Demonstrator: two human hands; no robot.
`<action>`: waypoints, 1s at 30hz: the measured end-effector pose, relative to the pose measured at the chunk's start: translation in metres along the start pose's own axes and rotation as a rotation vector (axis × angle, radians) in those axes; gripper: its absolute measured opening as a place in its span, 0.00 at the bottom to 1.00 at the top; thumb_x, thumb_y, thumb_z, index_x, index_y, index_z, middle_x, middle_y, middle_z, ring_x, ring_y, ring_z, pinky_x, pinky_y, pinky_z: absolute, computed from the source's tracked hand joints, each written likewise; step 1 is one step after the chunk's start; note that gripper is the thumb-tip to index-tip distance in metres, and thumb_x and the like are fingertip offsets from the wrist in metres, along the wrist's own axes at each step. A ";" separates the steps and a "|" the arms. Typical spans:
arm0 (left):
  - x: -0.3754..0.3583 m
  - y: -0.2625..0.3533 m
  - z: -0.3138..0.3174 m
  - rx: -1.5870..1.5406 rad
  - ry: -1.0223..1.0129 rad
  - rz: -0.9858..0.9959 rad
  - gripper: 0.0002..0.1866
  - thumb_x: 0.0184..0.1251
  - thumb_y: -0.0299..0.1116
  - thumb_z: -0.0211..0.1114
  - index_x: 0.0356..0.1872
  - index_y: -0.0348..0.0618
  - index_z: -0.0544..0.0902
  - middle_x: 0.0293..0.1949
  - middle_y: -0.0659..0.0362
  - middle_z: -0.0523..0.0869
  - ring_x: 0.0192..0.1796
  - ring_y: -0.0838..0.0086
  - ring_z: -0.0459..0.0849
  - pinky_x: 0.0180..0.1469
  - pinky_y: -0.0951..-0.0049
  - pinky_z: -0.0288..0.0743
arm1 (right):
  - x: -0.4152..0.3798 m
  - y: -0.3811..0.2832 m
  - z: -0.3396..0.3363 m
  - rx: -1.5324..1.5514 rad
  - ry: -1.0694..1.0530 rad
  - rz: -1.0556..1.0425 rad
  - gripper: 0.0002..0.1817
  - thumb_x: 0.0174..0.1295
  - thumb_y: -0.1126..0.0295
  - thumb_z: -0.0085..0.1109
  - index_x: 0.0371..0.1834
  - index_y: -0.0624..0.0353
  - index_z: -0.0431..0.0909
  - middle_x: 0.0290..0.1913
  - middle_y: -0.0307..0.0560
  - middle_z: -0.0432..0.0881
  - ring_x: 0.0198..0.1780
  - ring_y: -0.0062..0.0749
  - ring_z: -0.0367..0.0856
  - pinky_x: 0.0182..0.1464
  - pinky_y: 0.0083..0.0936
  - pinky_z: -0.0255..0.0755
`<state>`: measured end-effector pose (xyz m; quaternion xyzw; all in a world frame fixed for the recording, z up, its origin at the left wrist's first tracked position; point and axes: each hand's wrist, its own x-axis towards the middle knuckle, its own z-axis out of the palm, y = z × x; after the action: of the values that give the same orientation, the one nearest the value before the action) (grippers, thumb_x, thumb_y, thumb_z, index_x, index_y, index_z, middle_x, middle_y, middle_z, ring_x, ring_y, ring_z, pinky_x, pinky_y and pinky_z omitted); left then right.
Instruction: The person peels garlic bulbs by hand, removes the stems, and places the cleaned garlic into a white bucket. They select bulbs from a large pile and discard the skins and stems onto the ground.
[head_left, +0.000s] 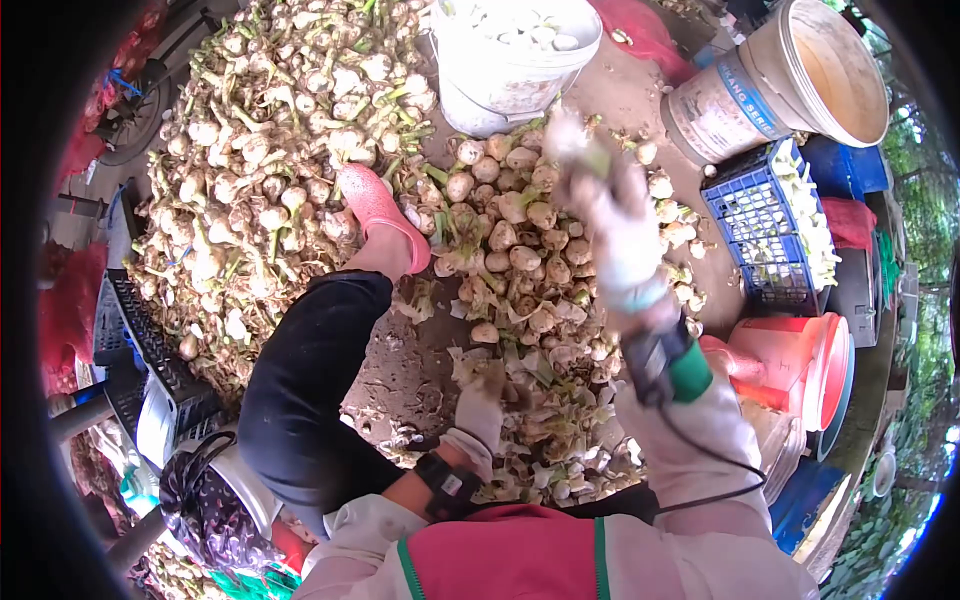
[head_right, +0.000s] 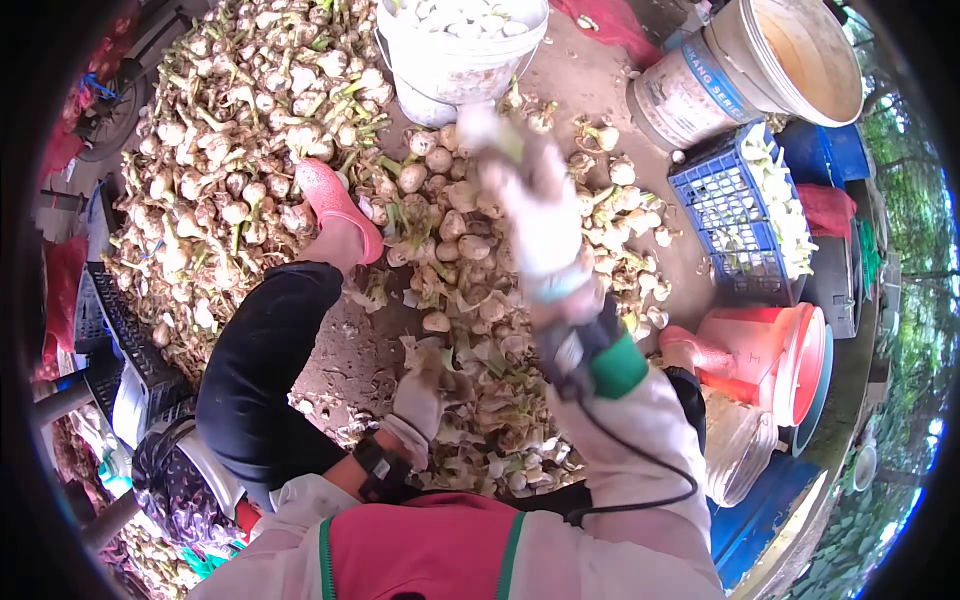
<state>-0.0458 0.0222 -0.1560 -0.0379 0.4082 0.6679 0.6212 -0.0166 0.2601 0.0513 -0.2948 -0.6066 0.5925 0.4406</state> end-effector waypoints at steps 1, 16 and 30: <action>-0.009 0.018 0.017 0.047 0.013 -0.140 0.19 0.69 0.49 0.62 0.30 0.43 0.77 0.38 0.53 0.85 0.35 0.66 0.85 0.42 0.62 0.79 | 0.021 0.017 -0.002 -0.121 0.054 -0.059 0.23 0.63 0.67 0.60 0.60 0.61 0.69 0.40 0.47 0.82 0.39 0.25 0.79 0.47 0.22 0.76; -0.008 0.037 0.034 -0.078 0.001 -0.300 0.27 0.74 0.55 0.48 0.56 0.41 0.75 0.49 0.53 0.82 0.50 0.66 0.83 0.54 0.64 0.77 | -0.170 0.065 -0.005 -0.645 -0.255 0.285 0.16 0.53 0.64 0.66 0.40 0.59 0.74 0.37 0.52 0.78 0.40 0.48 0.79 0.45 0.38 0.75; -0.025 0.042 0.025 -0.162 -0.340 -0.135 0.16 0.75 0.43 0.48 0.45 0.43 0.78 0.37 0.56 0.84 0.38 0.64 0.84 0.42 0.59 0.82 | -0.264 -0.065 -0.023 -0.676 -0.269 0.564 0.15 0.61 0.58 0.59 0.28 0.59 0.83 0.27 0.54 0.79 0.29 0.49 0.81 0.34 0.38 0.74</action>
<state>-0.0647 0.0214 -0.1044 -0.0017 0.2387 0.6522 0.7195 0.1295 0.0305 0.0641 -0.4962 -0.7136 0.4911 0.0585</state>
